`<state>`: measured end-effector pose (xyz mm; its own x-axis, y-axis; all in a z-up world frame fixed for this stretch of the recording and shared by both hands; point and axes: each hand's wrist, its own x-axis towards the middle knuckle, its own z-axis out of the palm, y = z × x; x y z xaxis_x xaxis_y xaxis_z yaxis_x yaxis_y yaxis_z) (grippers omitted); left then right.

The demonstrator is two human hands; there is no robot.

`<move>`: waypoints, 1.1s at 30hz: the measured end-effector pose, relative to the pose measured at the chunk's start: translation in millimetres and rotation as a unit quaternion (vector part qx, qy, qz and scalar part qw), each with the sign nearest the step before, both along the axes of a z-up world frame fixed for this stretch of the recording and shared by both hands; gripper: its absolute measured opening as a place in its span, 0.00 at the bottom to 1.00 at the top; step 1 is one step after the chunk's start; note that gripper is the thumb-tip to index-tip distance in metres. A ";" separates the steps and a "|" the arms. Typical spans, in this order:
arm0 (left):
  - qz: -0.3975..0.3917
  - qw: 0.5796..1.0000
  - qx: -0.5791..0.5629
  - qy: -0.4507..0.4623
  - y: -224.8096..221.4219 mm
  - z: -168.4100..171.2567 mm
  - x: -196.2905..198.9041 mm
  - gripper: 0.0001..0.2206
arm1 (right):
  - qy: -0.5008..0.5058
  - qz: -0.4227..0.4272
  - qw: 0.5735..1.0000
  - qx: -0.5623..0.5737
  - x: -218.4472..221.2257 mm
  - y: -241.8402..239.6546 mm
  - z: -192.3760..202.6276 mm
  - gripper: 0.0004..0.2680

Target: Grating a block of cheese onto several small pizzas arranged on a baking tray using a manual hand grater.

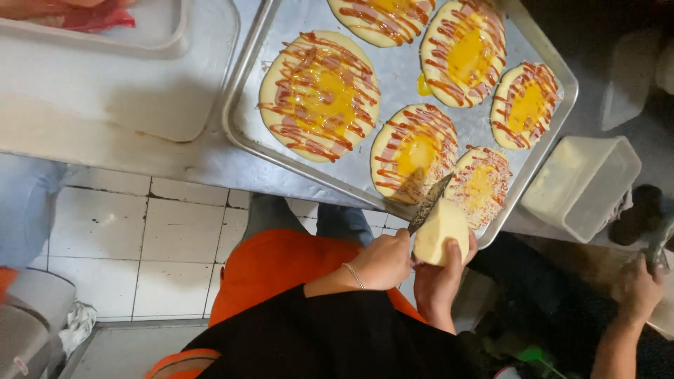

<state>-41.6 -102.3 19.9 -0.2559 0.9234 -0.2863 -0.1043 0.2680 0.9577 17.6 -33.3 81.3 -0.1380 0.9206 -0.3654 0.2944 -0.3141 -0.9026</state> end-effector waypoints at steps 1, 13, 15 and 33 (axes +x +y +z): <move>0.005 1.000 0.000 0.001 1.4 -4.8 -1.0 0.13 | 0.001 0.005 1.000 0.000 -6.4 0.5 -2.1 0.15; 0.032 0.999 0.003 -0.043 -9.9 -6.0 -9.5 0.14 | -0.062 0.055 0.994 0.072 -25.1 2.0 -2.7 0.18; 0.036 0.999 -0.016 -0.019 -14.1 4.8 -12.5 0.13 | -0.028 0.062 0.995 0.073 -25.1 23.8 -16.3 0.17; 0.159 0.985 0.007 0.070 -12.3 10.2 -28.2 0.11 | -0.016 0.129 0.985 0.110 -62.3 14.5 -6.2 0.20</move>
